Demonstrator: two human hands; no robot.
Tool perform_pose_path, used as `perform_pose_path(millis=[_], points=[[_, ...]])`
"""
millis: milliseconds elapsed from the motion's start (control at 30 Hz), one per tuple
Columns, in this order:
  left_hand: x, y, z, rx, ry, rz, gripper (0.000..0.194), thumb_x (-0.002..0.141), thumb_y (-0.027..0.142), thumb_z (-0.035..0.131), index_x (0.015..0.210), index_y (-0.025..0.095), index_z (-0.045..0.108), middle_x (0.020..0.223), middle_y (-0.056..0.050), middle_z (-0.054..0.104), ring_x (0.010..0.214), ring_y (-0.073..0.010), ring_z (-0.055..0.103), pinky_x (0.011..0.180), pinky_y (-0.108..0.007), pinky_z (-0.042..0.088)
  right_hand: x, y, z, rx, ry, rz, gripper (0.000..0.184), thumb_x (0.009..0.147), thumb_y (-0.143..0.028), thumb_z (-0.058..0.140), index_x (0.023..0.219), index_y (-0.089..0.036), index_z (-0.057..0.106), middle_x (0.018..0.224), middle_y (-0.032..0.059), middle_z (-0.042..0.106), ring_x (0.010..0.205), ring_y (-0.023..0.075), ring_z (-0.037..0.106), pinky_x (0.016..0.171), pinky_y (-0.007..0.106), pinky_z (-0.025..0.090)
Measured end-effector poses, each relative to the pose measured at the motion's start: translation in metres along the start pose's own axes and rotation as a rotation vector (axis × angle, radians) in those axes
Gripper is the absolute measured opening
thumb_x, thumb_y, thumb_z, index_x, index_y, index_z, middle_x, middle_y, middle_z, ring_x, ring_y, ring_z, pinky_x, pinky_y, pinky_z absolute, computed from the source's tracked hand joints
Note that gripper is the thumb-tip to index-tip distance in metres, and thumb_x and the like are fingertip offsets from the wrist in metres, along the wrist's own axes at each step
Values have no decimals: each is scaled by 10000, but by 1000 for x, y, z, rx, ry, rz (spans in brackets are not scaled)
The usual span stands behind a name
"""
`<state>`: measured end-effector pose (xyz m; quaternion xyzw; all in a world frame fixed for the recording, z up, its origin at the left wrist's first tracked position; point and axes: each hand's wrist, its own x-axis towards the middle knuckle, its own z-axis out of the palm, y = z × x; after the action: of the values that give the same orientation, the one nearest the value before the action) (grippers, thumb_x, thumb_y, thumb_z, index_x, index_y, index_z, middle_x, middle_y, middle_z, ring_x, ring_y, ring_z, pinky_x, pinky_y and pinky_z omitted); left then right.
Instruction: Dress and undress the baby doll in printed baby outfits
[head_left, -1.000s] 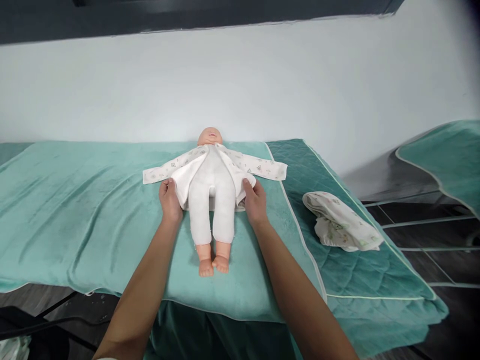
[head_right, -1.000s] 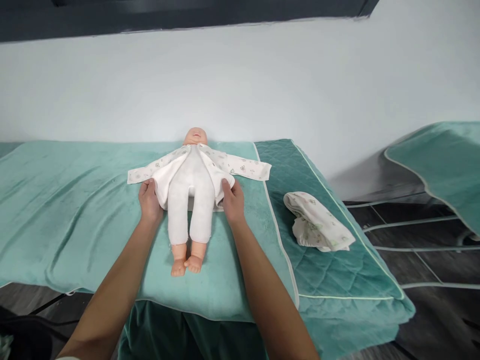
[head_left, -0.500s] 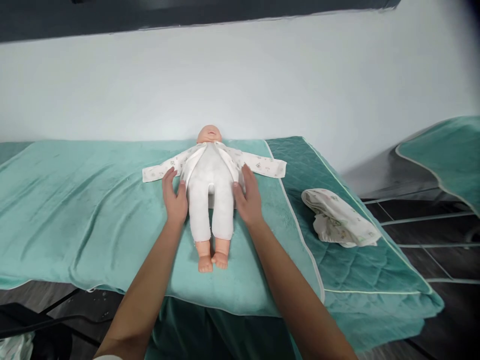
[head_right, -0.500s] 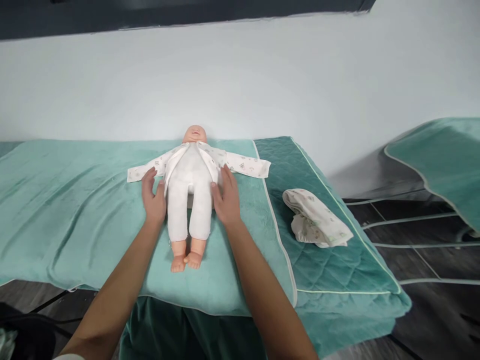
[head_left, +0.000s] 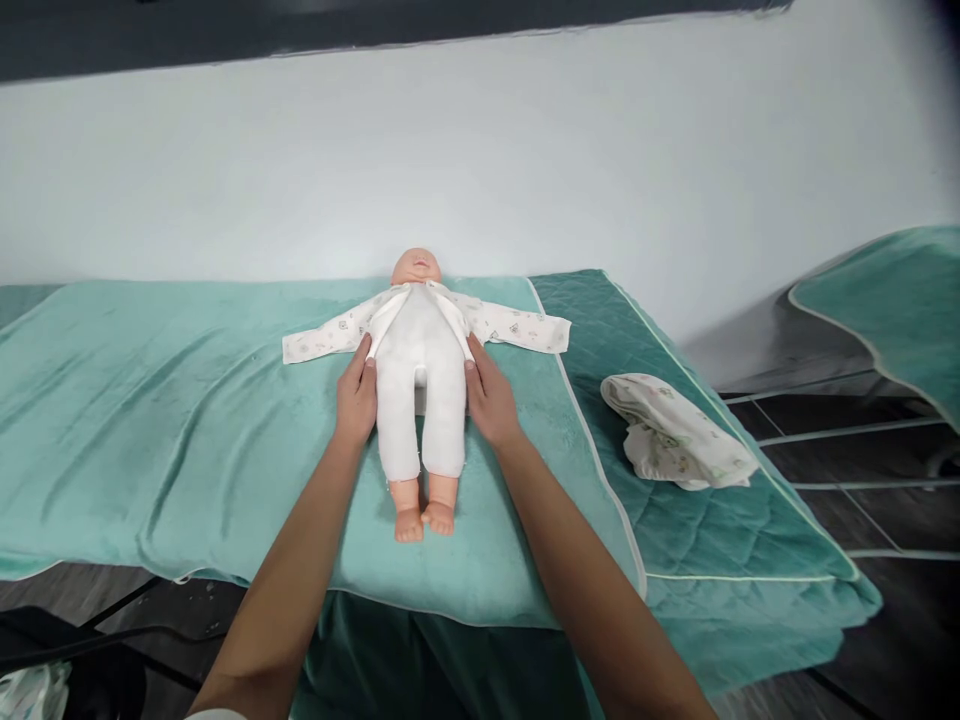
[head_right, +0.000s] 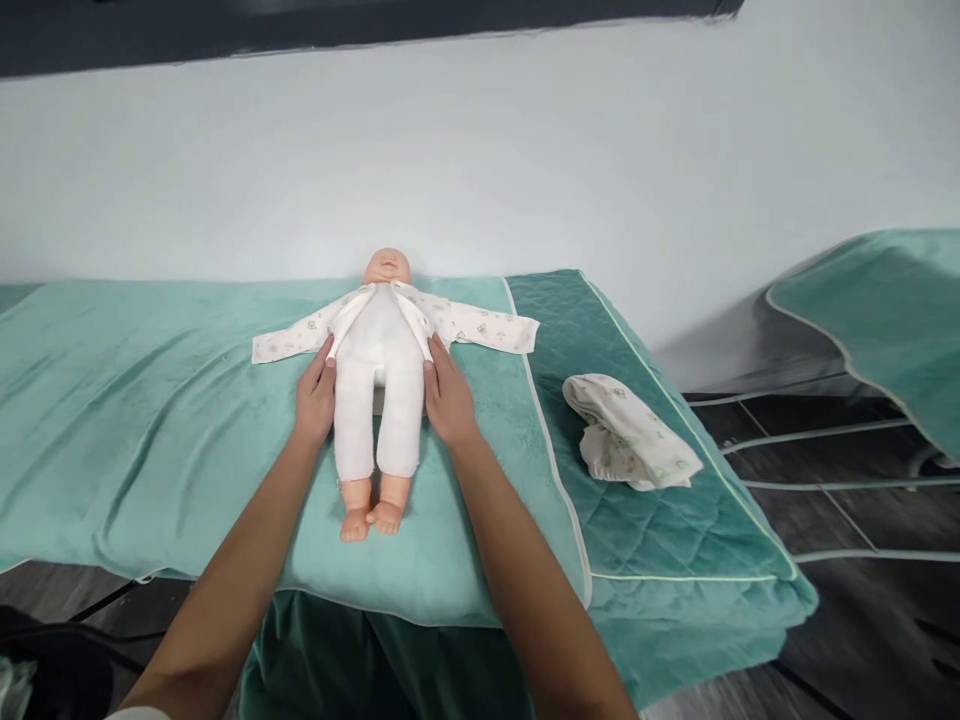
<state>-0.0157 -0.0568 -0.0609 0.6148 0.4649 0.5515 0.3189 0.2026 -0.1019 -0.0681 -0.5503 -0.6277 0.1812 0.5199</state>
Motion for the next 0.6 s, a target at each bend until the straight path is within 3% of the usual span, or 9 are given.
perform_pose_path(millis=[200, 367, 467, 600], points=[[-7, -2, -5, 129, 21, -2, 483, 959, 265, 500, 1433, 182, 542, 1405, -105, 617, 1303, -296, 568, 1129, -483, 421, -5, 5, -1, -101, 8, -3, 576, 956, -208, 329, 1526, -138, 366, 1597, 64, 376, 1488, 221, 334, 1278, 452, 239], [-19, -4, -14, 269, 29, 79, 537, 874, 165, 556, 1407, 234, 539, 1435, -111, 583, 1321, -309, 544, 1151, -511, 405, -27, 6, -8, -186, 50, -25, 696, 812, -93, 340, 1507, -104, 369, 1584, 107, 389, 1482, 222, 345, 1260, 484, 279], [-27, -6, -21, 307, 16, 105, 599, 828, 165, 632, 1413, 202, 510, 1466, -151, 531, 1374, -343, 463, 1194, -547, 332, -50, 7, -27, -270, 68, -46, 644, 830, -107, 375, 1472, -126, 409, 1564, 133, 409, 1469, 250, 362, 1222, 536, 321], [-37, -7, -30, 332, -26, 135, 626, 824, 161, 647, 1425, 192, 474, 1516, -157, 455, 1429, -334, 377, 1241, -543, 259, -79, 8, -81, -656, 62, -137, 531, 878, -136, 438, 1406, -144, 491, 1516, 169, 469, 1450, 311, 387, 1177, 599, 324]])
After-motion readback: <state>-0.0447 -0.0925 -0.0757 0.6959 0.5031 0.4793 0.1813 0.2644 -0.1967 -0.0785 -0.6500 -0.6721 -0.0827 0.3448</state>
